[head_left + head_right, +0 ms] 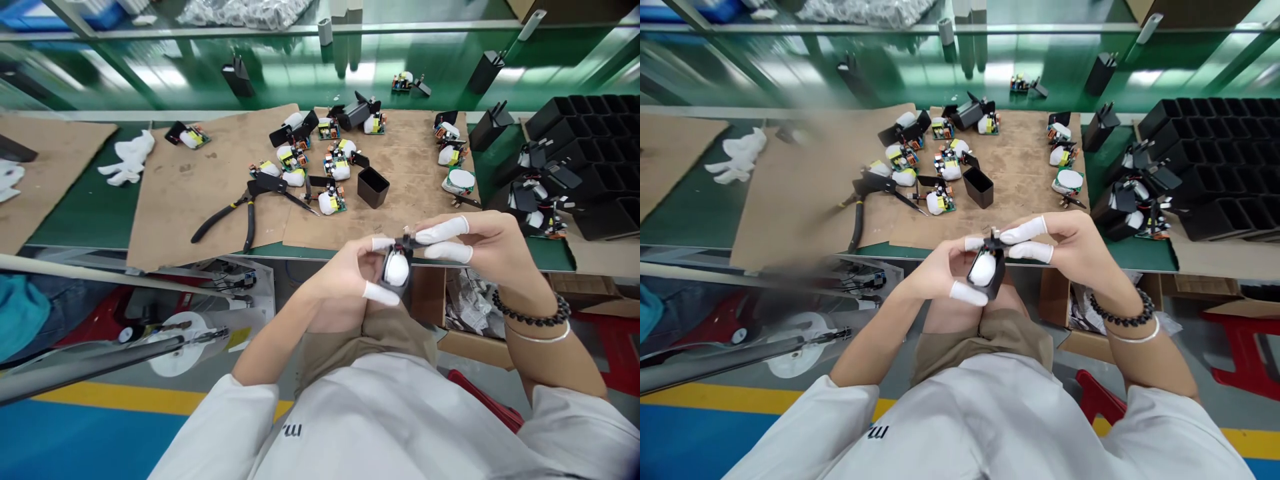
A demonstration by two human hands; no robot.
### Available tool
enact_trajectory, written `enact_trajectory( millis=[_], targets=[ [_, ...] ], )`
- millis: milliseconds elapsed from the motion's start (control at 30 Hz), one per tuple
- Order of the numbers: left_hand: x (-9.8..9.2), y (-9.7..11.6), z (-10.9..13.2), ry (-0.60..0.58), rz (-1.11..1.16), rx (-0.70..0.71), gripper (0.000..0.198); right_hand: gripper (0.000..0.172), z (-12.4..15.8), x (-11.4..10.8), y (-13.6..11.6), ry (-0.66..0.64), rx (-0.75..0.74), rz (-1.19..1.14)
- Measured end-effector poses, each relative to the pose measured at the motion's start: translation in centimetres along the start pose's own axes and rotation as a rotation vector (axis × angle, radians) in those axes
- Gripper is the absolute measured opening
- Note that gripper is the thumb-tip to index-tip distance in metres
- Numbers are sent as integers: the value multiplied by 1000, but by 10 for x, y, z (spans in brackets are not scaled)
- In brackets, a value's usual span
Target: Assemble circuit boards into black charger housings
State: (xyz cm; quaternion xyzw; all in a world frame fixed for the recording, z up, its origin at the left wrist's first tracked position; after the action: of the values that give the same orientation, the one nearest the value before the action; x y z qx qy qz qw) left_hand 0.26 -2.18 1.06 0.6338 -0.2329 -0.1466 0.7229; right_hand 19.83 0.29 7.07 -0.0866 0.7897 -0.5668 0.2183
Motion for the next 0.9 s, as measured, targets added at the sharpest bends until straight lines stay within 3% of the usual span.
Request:
enact_trajectory(
  millis=[133, 267, 467, 700, 833, 900],
  targets=[
    [0, -1, -16, 456, -344, 278, 66, 18, 9, 19, -4, 383, -3, 287],
    [5, -14, -35, 667, -510, 318, 57, 8, 7, 45, 8, 551, -47, 567],
    [5, -22, -41, 636, -497, 314, 55, 6, -1, 51, 26, 623, -42, 674],
    [5, -20, -33, 660, -571, 297, 51, 6, -2, 60, 26, 543, -93, 793],
    [-3, -19, -23, 553, -702, 240, 69, 26, 5, 60, 45, 456, -76, 643],
    [-11, -18, -11, 540, -733, 275, 69, 28, 8, 56, 53, 423, -70, 547]
  ],
)
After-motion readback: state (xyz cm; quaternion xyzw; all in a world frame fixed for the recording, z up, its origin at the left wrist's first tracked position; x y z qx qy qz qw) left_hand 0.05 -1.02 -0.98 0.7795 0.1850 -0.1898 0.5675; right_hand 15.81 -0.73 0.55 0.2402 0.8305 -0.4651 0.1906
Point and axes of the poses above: each hand's wrist, its own z-axis away from the middle knuckle, its own x-axis out of the palm, y = z × x, the point moved 4 cm from there along -z, towards the middle knuckle
